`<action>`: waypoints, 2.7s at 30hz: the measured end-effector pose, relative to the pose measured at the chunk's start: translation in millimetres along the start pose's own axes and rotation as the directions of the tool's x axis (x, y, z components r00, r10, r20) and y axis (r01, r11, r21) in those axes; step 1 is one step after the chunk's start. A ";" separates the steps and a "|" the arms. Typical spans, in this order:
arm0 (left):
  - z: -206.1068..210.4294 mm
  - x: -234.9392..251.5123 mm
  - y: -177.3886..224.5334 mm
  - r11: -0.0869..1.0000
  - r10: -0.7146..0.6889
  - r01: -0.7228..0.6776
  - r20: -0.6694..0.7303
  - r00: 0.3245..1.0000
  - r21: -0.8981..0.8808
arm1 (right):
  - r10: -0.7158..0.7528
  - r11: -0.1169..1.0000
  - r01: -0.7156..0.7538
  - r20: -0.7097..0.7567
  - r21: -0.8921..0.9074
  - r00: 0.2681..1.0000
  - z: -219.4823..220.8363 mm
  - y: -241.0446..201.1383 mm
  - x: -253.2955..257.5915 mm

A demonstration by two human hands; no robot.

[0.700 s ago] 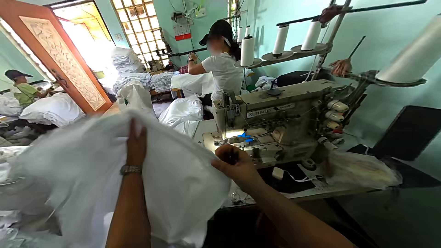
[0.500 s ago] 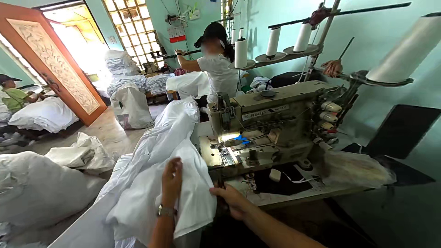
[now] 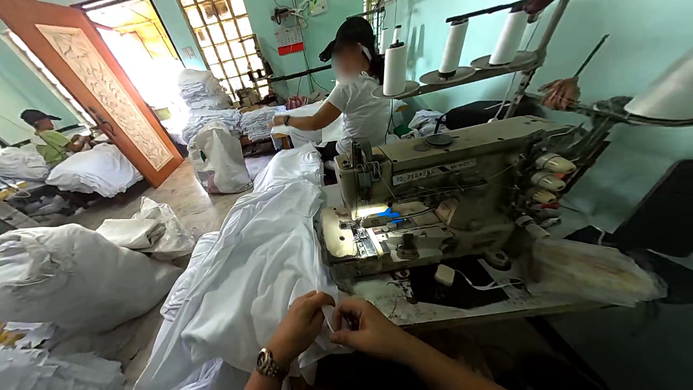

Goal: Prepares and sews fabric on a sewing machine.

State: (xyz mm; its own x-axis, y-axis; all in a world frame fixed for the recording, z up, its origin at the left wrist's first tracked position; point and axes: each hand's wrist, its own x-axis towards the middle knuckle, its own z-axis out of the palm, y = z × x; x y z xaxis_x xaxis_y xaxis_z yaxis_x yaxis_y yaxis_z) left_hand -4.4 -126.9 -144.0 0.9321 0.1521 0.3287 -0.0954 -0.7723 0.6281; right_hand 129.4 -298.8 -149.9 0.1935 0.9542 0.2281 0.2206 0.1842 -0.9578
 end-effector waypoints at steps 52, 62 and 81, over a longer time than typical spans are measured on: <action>38.8 50.6 18.2 0.978 -0.136 0.126 -0.046 0.990 -0.168 | -0.017 0.659 -0.326 -0.446 -0.678 0.895 -60.2 -7.0 -55.8; 41.4 50.3 17.1 0.978 -0.072 0.064 -0.034 0.997 -0.199 | -0.066 0.611 -0.312 -0.440 -0.728 0.896 -48.9 -0.3 -36.6; 43.9 36.6 36.6 0.993 0.114 -0.110 -0.451 0.885 0.036 | 0.226 0.974 -0.220 -0.135 0.060 0.965 -23.6 17.2 -48.1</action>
State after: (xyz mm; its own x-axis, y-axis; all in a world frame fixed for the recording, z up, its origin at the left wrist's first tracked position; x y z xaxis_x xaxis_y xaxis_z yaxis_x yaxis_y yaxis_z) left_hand 41.6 -176.7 -139.9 0.6564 0.3246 0.6811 -0.1849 -0.8060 0.5623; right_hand 146.5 -347.1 -173.3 0.3656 0.9304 0.0271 0.1153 -0.0164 -0.9932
